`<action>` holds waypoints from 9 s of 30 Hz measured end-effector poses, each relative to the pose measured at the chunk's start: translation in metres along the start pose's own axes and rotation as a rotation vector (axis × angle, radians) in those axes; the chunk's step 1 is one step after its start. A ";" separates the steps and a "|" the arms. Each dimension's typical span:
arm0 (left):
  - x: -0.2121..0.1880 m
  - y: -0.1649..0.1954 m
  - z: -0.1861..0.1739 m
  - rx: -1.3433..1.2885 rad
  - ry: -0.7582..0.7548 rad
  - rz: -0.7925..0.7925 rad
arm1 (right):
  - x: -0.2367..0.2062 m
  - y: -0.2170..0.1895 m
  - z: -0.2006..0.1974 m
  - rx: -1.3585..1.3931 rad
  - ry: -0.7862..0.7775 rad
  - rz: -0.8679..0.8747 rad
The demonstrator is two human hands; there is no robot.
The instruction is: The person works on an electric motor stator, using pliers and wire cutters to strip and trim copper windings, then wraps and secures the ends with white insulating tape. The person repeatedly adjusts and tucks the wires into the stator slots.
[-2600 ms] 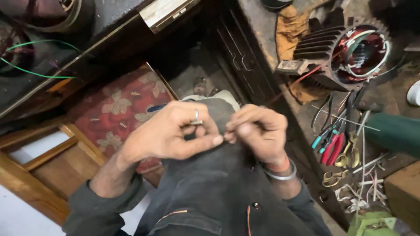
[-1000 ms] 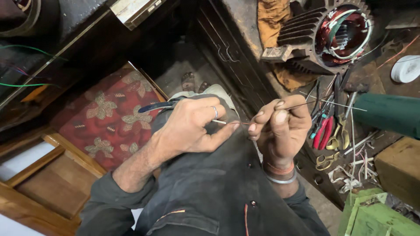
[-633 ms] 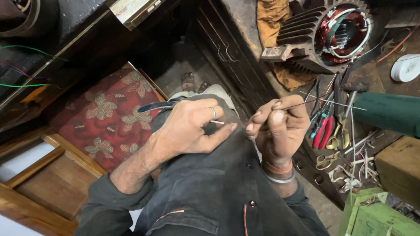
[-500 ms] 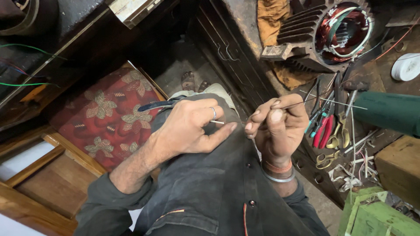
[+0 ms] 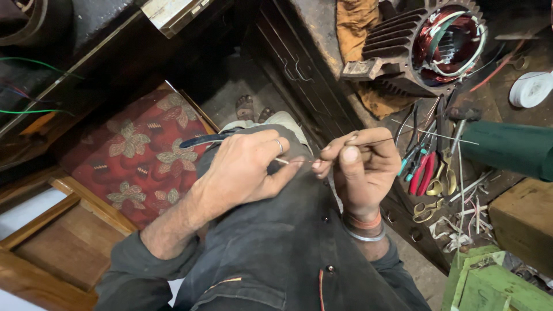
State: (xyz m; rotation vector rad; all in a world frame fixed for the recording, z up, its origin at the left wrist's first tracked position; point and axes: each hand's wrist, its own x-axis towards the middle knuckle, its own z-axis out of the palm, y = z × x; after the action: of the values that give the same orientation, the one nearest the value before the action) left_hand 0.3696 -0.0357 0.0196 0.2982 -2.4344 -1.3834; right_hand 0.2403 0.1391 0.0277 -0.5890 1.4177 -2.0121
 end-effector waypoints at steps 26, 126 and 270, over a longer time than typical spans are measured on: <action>0.003 -0.001 -0.019 -0.273 -0.086 0.001 | 0.009 0.020 -0.018 0.125 -0.108 0.216; -0.012 -0.007 -0.055 -0.397 -0.284 -0.536 | 0.025 0.036 -0.012 -0.095 -0.475 0.488; 0.210 0.034 0.191 -0.260 0.054 -0.382 | 0.032 -0.037 -0.158 -0.366 -0.399 0.264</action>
State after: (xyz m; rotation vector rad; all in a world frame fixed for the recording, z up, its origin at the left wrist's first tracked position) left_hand 0.1021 0.0621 -0.0056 0.7536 -2.1951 -1.7986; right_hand 0.1059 0.2328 0.0106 -0.8545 1.5245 -1.3479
